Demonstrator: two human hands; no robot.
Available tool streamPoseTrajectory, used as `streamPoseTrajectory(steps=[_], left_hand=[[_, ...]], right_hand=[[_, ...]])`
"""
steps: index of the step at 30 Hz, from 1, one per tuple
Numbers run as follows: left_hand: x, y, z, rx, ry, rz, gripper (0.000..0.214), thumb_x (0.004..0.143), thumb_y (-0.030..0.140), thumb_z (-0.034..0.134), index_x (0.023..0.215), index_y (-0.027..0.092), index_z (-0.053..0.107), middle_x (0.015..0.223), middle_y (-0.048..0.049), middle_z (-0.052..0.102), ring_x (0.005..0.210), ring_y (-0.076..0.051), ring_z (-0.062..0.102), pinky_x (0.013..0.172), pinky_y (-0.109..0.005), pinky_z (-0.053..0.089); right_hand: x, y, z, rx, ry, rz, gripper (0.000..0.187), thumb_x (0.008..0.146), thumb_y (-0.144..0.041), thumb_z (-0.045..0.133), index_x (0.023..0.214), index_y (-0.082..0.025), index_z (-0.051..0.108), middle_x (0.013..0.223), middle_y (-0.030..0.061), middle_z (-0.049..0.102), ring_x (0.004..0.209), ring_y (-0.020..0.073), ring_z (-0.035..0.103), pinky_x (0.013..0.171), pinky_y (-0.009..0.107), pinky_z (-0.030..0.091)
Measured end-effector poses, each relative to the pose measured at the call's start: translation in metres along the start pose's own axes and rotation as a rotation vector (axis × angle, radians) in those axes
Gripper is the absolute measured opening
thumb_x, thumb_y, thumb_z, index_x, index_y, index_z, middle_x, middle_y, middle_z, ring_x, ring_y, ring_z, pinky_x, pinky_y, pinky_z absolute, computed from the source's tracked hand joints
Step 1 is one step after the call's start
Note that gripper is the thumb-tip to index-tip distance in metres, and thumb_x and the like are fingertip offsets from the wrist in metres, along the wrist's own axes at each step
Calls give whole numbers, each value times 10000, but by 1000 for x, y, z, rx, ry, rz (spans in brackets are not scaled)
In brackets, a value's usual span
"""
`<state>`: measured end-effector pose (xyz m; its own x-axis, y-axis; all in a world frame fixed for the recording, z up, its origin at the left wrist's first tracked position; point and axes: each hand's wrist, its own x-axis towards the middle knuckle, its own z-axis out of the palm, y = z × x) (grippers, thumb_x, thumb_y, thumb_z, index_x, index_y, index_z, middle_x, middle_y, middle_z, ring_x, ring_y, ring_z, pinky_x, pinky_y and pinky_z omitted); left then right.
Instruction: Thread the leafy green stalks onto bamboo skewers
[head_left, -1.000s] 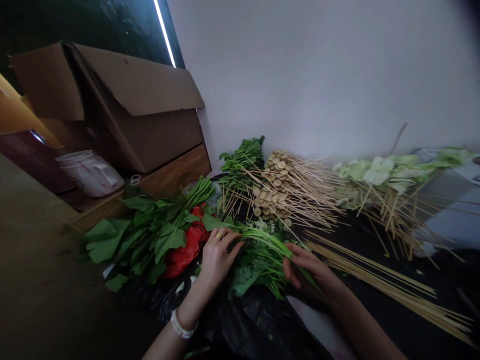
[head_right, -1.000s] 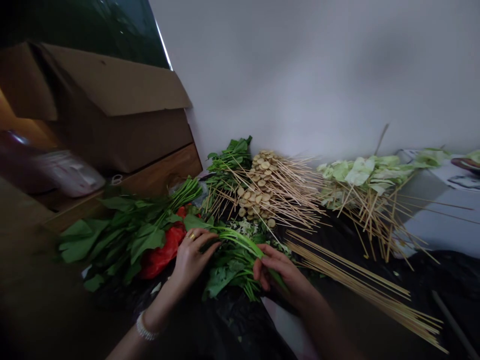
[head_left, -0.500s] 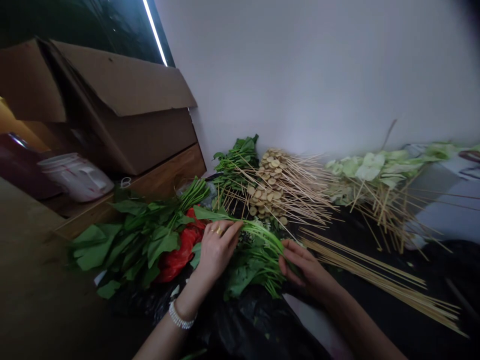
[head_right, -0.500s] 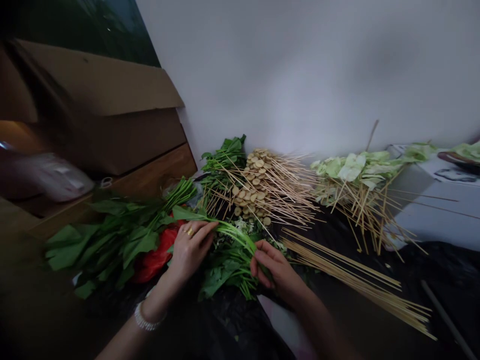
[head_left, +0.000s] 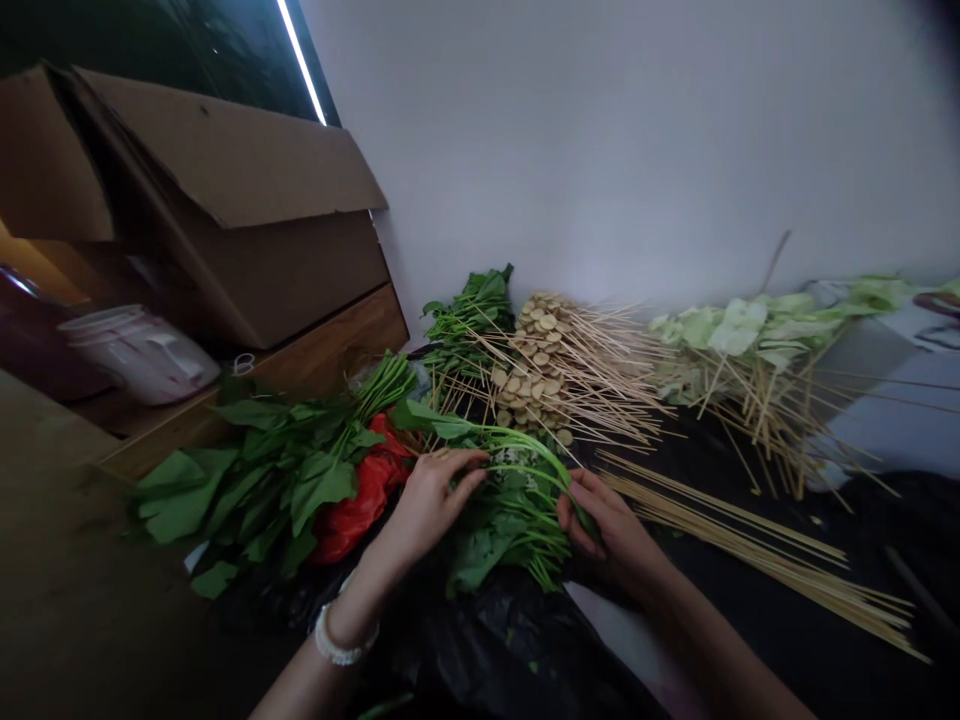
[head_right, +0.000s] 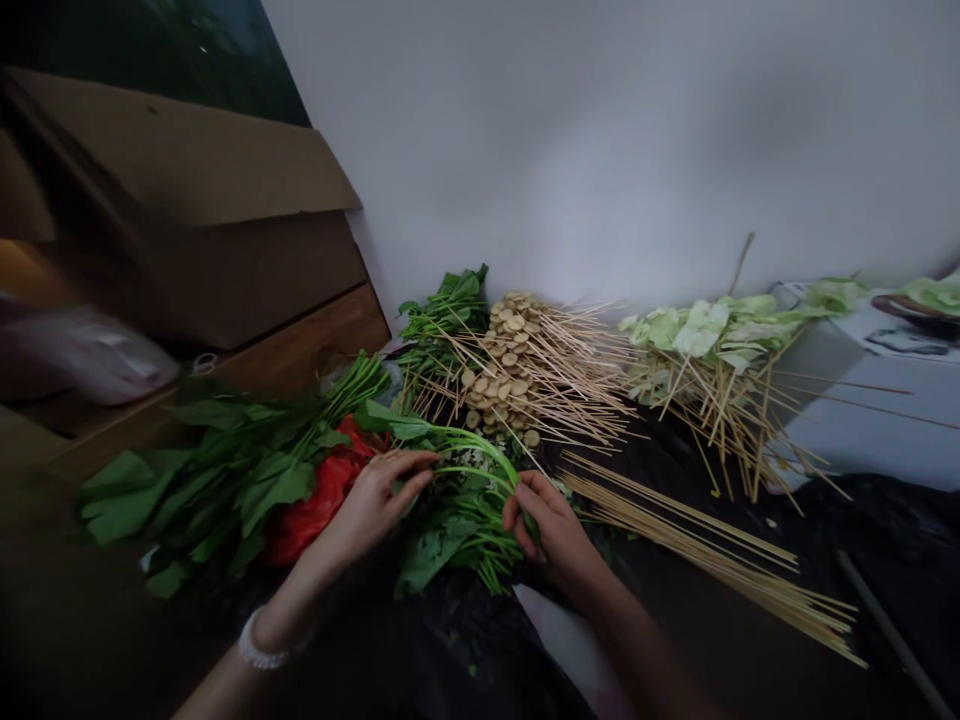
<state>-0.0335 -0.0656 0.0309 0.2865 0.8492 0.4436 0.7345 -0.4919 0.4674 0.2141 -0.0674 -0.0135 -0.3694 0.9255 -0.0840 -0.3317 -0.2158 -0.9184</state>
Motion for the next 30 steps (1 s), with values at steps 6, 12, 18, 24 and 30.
streamPoseTrajectory(steps=[6,12,18,24,30], left_hand=[[19,-5,-22,-252,-226,-149,388,1002,400,382,1155,223,691,954,-59,750,962,-219,662,880,-338,504],[21,-4,-12,65,-257,10,295,982,332,474,1163,239,688,986,-57,715,995,-221,587,865,-353,440],[14,8,-5,381,-168,88,279,998,285,432,1171,238,646,941,-54,695,995,-233,554,914,-433,337],[14,10,9,506,-50,155,174,921,201,503,832,195,653,785,-35,670,902,-227,566,926,-446,317],[21,-15,0,64,361,-226,191,809,163,460,654,194,567,670,-13,606,775,-197,548,744,-329,407]], right_hand=[[0,3,-3,29,-47,26,296,901,-478,602,911,-202,497,671,-44,626,320,3,337,328,152,153],[1,5,-4,30,-56,30,269,916,-450,593,904,-201,491,690,-39,639,323,2,352,328,146,152],[-1,4,-3,22,-69,36,248,924,-433,583,912,-201,498,669,-36,634,330,13,359,322,144,152],[1,7,-3,26,-74,28,243,922,-424,592,922,-196,507,700,-28,643,335,8,360,325,146,163],[1,9,-5,79,-62,58,273,888,-442,641,895,-192,531,683,-55,592,330,-8,330,324,141,176]])
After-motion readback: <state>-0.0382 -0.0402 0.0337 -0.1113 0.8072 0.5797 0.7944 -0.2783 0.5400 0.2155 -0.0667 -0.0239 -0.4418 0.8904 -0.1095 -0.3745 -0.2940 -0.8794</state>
